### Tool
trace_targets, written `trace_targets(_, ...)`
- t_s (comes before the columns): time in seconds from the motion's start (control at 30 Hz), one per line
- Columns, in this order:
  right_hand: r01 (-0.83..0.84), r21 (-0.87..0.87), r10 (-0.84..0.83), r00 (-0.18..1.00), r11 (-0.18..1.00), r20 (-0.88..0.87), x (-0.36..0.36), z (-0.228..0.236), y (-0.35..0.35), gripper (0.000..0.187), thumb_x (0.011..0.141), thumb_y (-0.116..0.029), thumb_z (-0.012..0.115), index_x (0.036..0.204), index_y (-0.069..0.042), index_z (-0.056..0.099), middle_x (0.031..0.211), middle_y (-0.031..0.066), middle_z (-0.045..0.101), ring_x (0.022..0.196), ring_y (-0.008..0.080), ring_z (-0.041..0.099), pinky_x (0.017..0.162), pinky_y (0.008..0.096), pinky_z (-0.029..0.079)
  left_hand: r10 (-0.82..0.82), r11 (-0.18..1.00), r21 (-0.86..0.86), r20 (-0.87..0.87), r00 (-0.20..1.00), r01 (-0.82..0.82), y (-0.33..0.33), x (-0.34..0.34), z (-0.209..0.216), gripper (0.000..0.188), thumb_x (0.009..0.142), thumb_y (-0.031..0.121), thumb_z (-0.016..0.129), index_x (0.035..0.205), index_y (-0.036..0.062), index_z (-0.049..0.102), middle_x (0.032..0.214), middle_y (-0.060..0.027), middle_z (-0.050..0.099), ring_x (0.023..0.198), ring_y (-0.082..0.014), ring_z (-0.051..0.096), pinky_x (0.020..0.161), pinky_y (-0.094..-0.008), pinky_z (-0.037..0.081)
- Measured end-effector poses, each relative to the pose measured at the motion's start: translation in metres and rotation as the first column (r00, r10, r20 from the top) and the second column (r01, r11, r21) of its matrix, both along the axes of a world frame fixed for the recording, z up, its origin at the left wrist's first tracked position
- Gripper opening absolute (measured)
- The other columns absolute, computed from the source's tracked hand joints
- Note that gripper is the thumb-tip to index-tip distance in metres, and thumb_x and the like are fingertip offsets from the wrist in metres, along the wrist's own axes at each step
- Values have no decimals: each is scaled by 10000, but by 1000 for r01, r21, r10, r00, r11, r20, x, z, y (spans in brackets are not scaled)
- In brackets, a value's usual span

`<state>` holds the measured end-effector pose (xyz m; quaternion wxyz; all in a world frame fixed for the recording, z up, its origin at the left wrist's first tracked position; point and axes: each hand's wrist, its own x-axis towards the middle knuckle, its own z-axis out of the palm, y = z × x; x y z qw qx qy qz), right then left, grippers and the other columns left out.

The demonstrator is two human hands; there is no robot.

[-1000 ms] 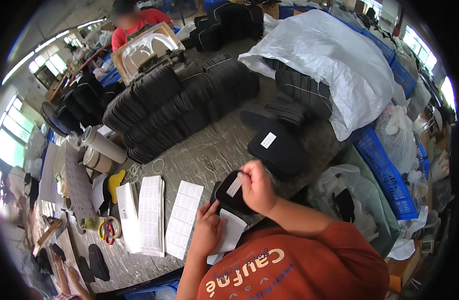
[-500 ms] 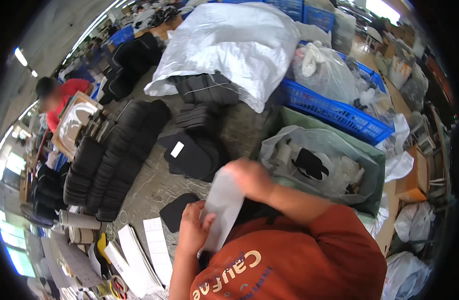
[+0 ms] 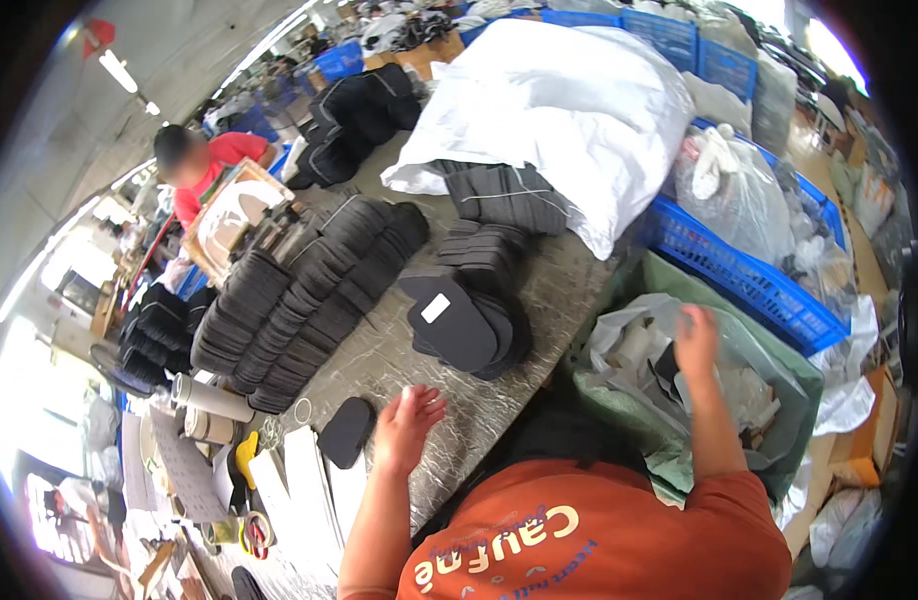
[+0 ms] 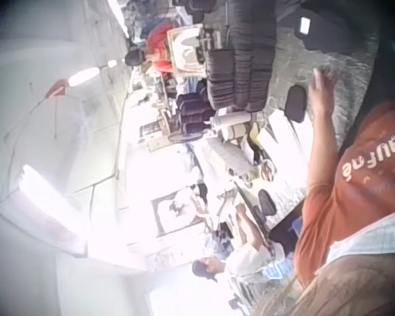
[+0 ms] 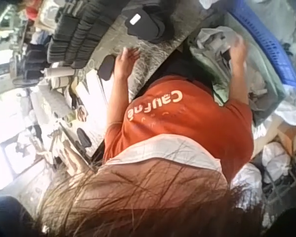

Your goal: Applying small white adhesive labels to black shoe components.

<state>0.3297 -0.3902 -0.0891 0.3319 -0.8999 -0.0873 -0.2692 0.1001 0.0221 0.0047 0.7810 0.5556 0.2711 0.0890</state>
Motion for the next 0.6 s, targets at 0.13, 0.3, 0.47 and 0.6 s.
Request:
trace_targets(0.13, -619, 385, 709, 687, 685, -157, -2, 106, 197, 435, 803, -322, 767, 1047, 12, 634, 990, 186, 679, 937, 291, 669, 808, 382, 521, 99, 952, -289, -32, 995, -104, -9, 41, -22, 829, 901, 591, 542, 1320, -111, 401, 1278, -241, 536, 1146, -314, 552, 976, -420, 454)
trace_targets(0.3, -816, 177, 703, 337, 550, -626, 5, 106, 279, 1019, 688, -682, 704, 1293, 104, 467, 1190, 323, 593, 1150, 416, 577, 987, 437, 452, 53, 960, -277, 65, 997, -33, -6, 67, -51, 757, 869, 675, 491, 1368, 106, 467, 1287, -67, 568, 1105, -222, 520, 934, -416, 397)
trace_targets(0.47, -505, 813, 928, -58, 291, -369, -32, 72, 270, 833, 836, -404, 729, 1419, 35, 327, 1337, 178, 528, 1235, 249, 513, 1010, 357, 429, 140, 962, -257, 192, 971, -88, 0, 53, -14, 724, 935, 519, 563, 1411, 2, 387, 1347, -121, 532, 1205, -272, 515, 1001, -395, 420)
trace_targets(0.6, 60, 988, 947, -300, 143, -119, -91, 68, 260, 643, 895, -271, 695, 1419, -73, 380, 1270, 16, 547, 1115, 134, 535, 852, 321, 496, -178, 755, 628, -83, 981, 190, 39, 36, 55, 893, 754, 486, 777, 1377, -43, 419, 1352, -182, 478, 1198, -320, 522, 1014, -402, 429)
